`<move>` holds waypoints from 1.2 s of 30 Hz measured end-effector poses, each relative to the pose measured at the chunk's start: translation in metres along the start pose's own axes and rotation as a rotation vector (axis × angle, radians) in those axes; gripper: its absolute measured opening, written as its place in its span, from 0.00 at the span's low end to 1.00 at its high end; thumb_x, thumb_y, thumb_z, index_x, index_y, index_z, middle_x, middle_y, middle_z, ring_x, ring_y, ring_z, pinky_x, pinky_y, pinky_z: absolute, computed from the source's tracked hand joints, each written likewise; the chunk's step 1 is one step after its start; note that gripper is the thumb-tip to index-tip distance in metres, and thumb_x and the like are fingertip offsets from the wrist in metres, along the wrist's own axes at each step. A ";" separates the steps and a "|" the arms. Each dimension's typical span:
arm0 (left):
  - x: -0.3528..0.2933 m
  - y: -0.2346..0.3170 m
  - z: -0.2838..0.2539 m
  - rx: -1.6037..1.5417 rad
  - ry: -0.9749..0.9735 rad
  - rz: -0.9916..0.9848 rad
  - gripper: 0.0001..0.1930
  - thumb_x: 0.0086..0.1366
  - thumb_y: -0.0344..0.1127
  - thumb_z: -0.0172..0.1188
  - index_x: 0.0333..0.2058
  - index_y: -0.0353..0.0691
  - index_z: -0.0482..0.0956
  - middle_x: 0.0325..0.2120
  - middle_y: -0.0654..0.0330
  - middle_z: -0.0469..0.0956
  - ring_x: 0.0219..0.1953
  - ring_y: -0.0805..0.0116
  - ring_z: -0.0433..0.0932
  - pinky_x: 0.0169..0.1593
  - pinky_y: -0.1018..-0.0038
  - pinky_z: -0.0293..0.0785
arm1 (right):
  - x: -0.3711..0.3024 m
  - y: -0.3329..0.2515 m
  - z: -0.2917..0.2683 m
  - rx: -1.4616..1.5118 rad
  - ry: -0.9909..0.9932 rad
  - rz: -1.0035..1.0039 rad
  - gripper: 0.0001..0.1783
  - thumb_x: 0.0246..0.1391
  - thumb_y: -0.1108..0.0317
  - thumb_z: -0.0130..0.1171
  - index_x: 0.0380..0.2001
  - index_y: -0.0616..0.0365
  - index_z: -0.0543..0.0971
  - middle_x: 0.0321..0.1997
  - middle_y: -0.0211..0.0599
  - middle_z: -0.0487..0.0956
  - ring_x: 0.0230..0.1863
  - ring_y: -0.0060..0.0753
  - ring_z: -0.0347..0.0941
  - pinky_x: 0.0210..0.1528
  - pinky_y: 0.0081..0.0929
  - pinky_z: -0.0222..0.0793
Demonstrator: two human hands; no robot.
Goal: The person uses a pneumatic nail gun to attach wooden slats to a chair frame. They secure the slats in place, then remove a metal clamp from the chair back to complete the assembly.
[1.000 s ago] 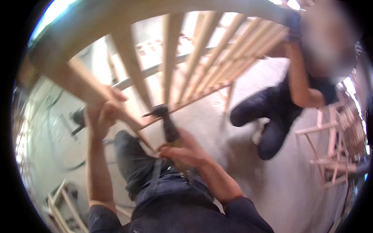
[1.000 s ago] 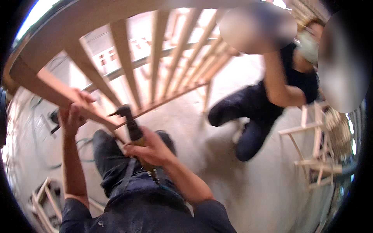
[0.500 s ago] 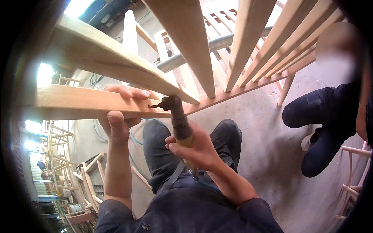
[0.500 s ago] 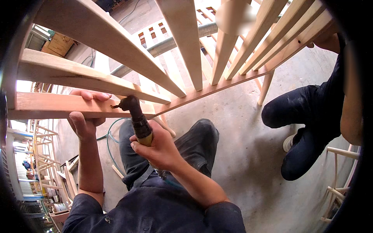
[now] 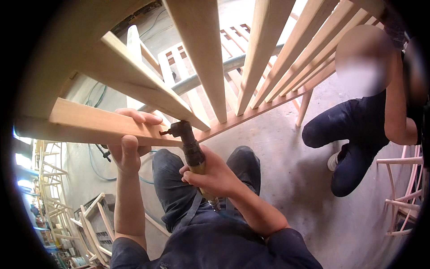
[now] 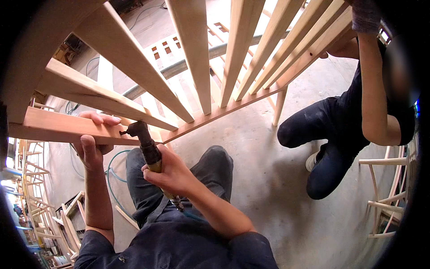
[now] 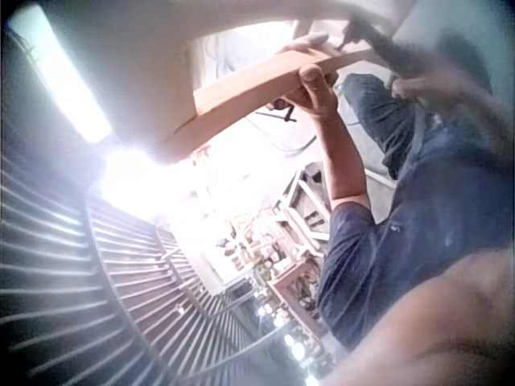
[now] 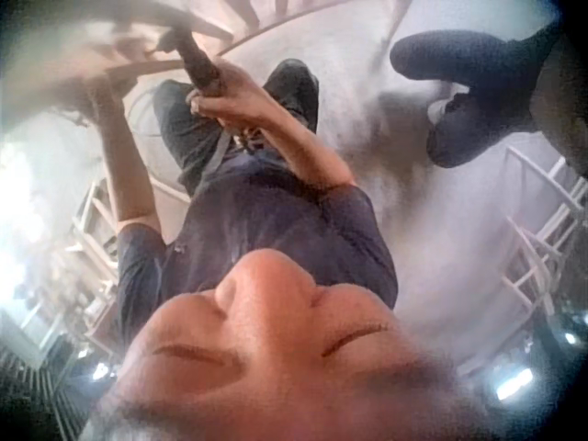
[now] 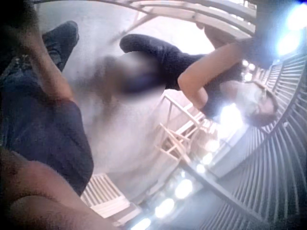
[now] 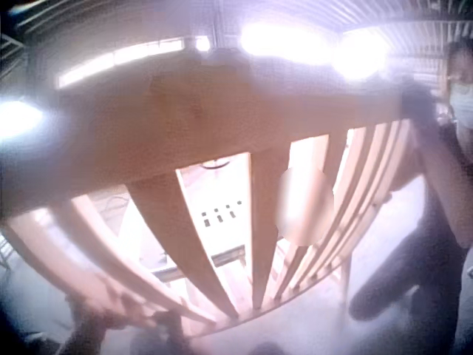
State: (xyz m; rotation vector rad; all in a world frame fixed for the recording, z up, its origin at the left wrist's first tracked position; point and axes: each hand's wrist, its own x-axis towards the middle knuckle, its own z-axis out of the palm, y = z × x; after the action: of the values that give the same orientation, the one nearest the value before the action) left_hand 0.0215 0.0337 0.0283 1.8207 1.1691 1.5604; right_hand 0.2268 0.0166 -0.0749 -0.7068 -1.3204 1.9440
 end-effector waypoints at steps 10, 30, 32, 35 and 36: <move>-0.003 0.005 -0.009 -0.117 -0.058 -0.057 0.35 0.64 0.66 0.64 0.47 0.34 0.74 0.37 0.49 0.83 0.31 0.71 0.83 0.27 0.82 0.77 | 0.000 -0.014 0.015 -0.097 0.016 0.069 0.27 0.52 0.77 0.63 0.54 0.65 0.66 0.40 0.44 0.82 0.41 0.30 0.83 0.46 0.30 0.80; 0.029 0.000 -0.017 -0.316 -0.380 -0.108 0.40 0.58 0.68 0.69 0.49 0.30 0.81 0.47 0.51 0.78 0.54 0.59 0.78 0.62 0.61 0.74 | -0.003 -0.035 0.017 -0.169 0.043 0.211 0.28 0.50 0.78 0.61 0.55 0.66 0.65 0.38 0.46 0.84 0.40 0.32 0.84 0.44 0.31 0.81; 0.029 0.002 -0.017 -0.323 -0.383 -0.096 0.41 0.58 0.67 0.69 0.50 0.30 0.81 0.47 0.50 0.79 0.55 0.59 0.78 0.63 0.62 0.73 | -0.004 -0.038 0.018 -0.173 0.036 0.211 0.29 0.50 0.78 0.61 0.55 0.67 0.65 0.38 0.45 0.84 0.40 0.32 0.84 0.45 0.31 0.80; 0.028 0.002 -0.016 -0.324 -0.376 -0.104 0.41 0.58 0.68 0.69 0.50 0.30 0.80 0.47 0.51 0.79 0.55 0.60 0.78 0.63 0.62 0.73 | -0.003 -0.043 0.016 -0.175 0.019 0.205 0.30 0.50 0.77 0.62 0.56 0.68 0.65 0.39 0.45 0.84 0.41 0.32 0.84 0.46 0.31 0.80; 0.028 0.002 -0.016 -0.325 -0.374 -0.106 0.41 0.58 0.68 0.69 0.50 0.30 0.80 0.47 0.51 0.79 0.55 0.60 0.78 0.63 0.62 0.73 | -0.004 -0.043 0.015 -0.171 0.011 0.206 0.30 0.50 0.77 0.62 0.56 0.68 0.65 0.39 0.45 0.84 0.41 0.32 0.84 0.47 0.31 0.80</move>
State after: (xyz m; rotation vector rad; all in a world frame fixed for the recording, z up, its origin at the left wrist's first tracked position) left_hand 0.0063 0.0536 0.0492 1.7056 0.7751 1.2000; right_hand 0.2275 0.0160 -0.0295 -0.9691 -1.4687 1.9986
